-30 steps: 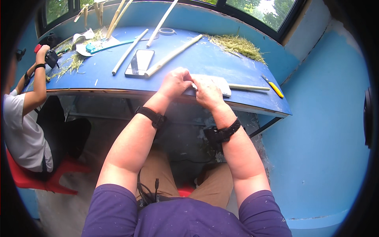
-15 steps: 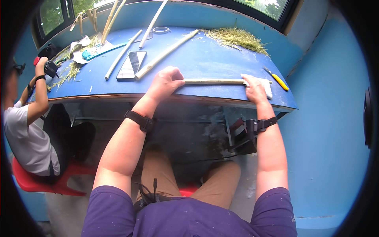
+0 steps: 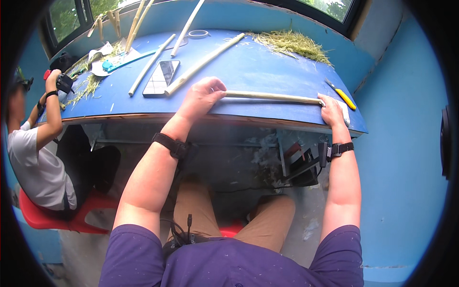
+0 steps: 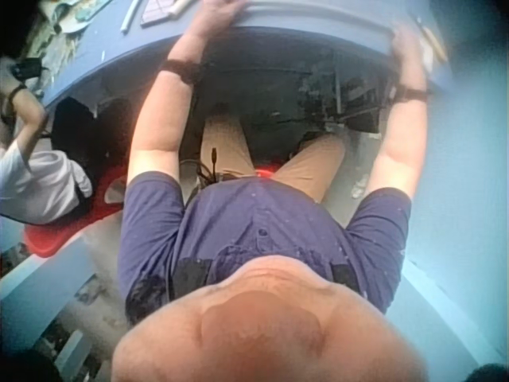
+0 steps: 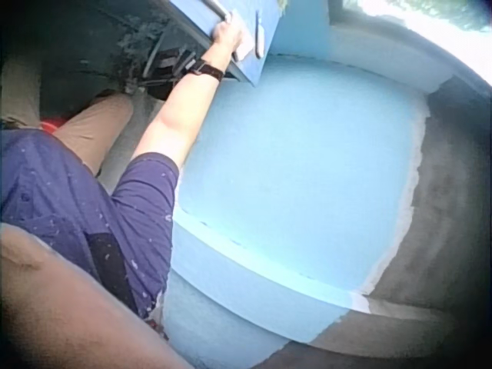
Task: Clean and wipe down long bamboo or wooden sticks with a white cloth.
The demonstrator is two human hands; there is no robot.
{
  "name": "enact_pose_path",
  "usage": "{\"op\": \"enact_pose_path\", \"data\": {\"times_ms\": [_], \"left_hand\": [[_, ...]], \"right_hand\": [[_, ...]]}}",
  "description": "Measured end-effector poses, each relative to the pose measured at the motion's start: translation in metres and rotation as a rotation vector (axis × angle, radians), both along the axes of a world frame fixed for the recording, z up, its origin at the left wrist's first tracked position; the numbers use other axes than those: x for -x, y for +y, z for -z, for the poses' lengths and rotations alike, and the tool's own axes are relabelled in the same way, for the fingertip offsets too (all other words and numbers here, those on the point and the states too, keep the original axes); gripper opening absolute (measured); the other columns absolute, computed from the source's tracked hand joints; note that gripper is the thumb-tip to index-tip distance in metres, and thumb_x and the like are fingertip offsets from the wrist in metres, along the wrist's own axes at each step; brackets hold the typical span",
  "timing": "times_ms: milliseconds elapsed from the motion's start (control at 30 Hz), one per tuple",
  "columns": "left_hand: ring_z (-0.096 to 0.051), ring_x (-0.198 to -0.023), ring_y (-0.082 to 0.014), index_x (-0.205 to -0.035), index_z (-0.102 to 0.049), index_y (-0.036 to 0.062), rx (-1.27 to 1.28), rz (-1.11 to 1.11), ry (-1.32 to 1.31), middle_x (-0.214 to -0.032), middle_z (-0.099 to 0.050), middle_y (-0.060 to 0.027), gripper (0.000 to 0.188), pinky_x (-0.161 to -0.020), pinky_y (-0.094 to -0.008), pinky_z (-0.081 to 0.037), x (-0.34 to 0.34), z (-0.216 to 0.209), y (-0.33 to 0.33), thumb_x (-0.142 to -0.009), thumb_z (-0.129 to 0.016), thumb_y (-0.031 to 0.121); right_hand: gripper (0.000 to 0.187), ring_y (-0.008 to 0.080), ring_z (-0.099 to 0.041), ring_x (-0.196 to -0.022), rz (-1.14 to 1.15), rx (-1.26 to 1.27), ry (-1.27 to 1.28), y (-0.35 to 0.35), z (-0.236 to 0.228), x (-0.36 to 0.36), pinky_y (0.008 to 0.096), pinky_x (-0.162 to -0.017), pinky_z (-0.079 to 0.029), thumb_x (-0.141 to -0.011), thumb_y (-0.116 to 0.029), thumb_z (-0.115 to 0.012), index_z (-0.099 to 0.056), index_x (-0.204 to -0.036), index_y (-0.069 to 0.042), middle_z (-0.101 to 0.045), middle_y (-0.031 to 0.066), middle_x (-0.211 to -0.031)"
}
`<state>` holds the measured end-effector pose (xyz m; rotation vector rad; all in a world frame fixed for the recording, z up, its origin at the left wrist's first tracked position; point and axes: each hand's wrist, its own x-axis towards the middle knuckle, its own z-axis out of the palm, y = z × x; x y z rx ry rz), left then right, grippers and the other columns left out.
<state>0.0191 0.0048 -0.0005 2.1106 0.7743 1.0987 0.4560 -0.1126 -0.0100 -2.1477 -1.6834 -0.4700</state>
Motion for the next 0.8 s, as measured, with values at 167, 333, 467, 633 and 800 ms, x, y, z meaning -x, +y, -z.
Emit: {"op": "enact_pose_path", "data": {"times_ms": [167, 333, 467, 633, 800], "left_hand": [[-0.050, -0.071, -0.0066, -0.091, -0.065, 0.0046, 0.046, 0.045, -0.020, -0.076, -0.058, 0.0019, 0.010, -0.066, -0.0230, -0.044, 0.007, -0.001, -0.003, -0.083, -0.067, 0.010], [-0.053, -0.070, -0.0087, -0.086, -0.065, 0.0029, -0.049, 0.024, 0.004, -0.077, -0.061, -0.0024, 0.008, -0.066, -0.0247, -0.045, 0.001, 0.005, 0.000, -0.081, -0.067, 0.008], [-0.060, -0.075, -0.0199, -0.083, -0.065, 0.0030, -0.155, -0.040, 0.018, -0.080, -0.061, -0.0088, 0.008, -0.069, -0.0315, -0.047, -0.001, 0.009, 0.000, -0.080, -0.068, 0.010], [-0.060, -0.088, -0.0324, -0.084, -0.066, 0.0079, -0.203, -0.160, 0.126, -0.089, -0.059, -0.0113, 0.010, -0.077, -0.0419, -0.048, -0.001, 0.010, 0.000, -0.081, -0.067, 0.018], [-0.061, -0.078, -0.0289, -0.084, -0.066, 0.0040, -0.282, -0.151, 0.093, -0.081, -0.058, -0.0110, 0.010, -0.070, -0.0376, -0.047, -0.004, 0.013, 0.000, -0.082, -0.066, 0.014]], "right_hand": [[0.041, 0.0310, -0.056, -0.114, -0.043, 0.015, -0.019, -0.019, 0.000, 0.008, 0.0407, -0.099, -0.042, -0.079, 0.001, -0.047, -0.062, -0.115, -0.011, -0.063, 0.0136, -0.116], [0.048, 0.0320, -0.053, -0.118, -0.076, 0.005, -0.057, -0.025, 0.007, -0.002, 0.0397, -0.105, -0.038, -0.077, 0.001, -0.046, -0.059, -0.122, -0.009, -0.060, 0.0142, -0.123], [0.051, 0.0322, -0.054, -0.117, -0.189, 0.005, -0.064, -0.006, 0.007, 0.040, 0.0397, -0.103, -0.041, -0.074, 0.004, -0.047, -0.058, -0.123, -0.009, -0.060, 0.0155, -0.123], [0.056, 0.0352, -0.054, -0.116, -0.301, 0.049, -0.016, 0.020, -0.003, 0.139, 0.0394, -0.101, -0.042, -0.074, 0.006, -0.045, -0.055, -0.126, -0.009, -0.059, 0.0194, -0.123], [0.045, 0.0343, -0.057, -0.109, -0.341, 0.080, 0.019, 0.038, -0.002, 0.227, 0.0423, -0.094, -0.046, -0.080, -0.007, -0.055, -0.056, -0.124, -0.011, -0.062, 0.0171, -0.117]]}}
